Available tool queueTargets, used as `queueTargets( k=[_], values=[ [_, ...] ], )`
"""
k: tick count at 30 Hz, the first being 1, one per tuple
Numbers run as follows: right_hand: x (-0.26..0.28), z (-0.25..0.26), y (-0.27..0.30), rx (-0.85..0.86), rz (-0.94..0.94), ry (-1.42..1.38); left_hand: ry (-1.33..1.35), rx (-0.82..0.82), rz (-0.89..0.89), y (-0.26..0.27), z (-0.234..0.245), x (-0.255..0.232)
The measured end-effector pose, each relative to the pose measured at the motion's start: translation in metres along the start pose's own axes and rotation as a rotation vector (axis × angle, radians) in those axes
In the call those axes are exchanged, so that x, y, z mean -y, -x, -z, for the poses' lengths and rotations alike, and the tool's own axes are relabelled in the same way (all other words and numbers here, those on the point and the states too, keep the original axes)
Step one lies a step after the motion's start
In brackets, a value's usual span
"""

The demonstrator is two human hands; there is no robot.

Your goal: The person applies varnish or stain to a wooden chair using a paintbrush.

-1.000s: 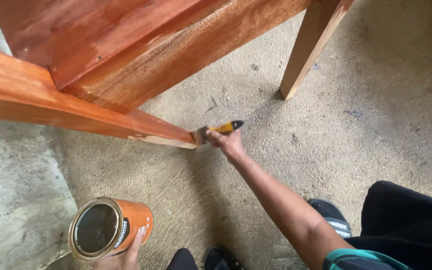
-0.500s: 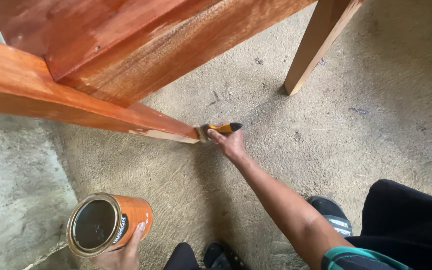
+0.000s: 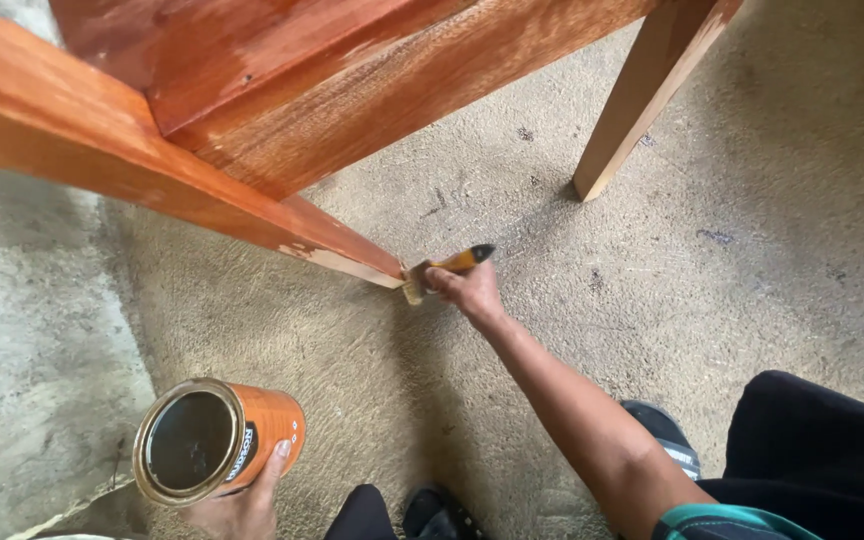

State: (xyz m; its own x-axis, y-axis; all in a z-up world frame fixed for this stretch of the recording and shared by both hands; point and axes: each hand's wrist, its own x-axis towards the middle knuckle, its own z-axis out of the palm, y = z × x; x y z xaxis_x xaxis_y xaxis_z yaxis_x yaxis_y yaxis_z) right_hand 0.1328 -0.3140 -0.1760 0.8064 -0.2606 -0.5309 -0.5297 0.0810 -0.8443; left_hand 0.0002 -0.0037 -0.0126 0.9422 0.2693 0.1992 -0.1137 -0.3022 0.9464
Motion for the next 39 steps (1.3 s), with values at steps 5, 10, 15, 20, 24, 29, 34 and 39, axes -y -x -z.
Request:
queueTargets(
  k=[5, 10, 15, 20, 24, 29, 34, 39],
  values=[
    [-0.022, -0.008, -0.004, -0.093, 0.061, -0.181, -0.06, -0.007, 0.031, 0.008, 0.01, 0.011],
    [-0.002, -0.031, 0.016, -0.049, 0.255, -0.241, -0.048, -0.068, -0.02, 0.006, 0.014, 0.013],
    [0.079, -0.021, 0.066, -0.055, 0.318, -0.186, 0.001, -0.031, 0.031, 0.005, 0.013, -0.01],
    [0.123, -0.015, 0.096, 0.017, 0.446, -0.332, -0.1, -0.075, -0.016, 0.006, 0.02, 0.001],
    [0.146, -0.006, 0.113, 0.146, 0.559, -0.495, -0.152, -0.087, -0.049, 0.005, 0.021, -0.01],
    [0.192, 0.014, 0.168, 0.231, 0.568, -0.535, 0.066, -0.07, -0.092, 0.004, 0.025, -0.005],
    [0.169, 0.033, 0.157, 0.493, 0.87, -0.551, 0.405, -0.084, 0.075, 0.013, 0.036, 0.005],
    [0.121, -0.004, 0.116, 0.704, 1.277, 0.64, -0.133, -0.252, -0.189, 0.02, 0.049, 0.016]
  ],
)
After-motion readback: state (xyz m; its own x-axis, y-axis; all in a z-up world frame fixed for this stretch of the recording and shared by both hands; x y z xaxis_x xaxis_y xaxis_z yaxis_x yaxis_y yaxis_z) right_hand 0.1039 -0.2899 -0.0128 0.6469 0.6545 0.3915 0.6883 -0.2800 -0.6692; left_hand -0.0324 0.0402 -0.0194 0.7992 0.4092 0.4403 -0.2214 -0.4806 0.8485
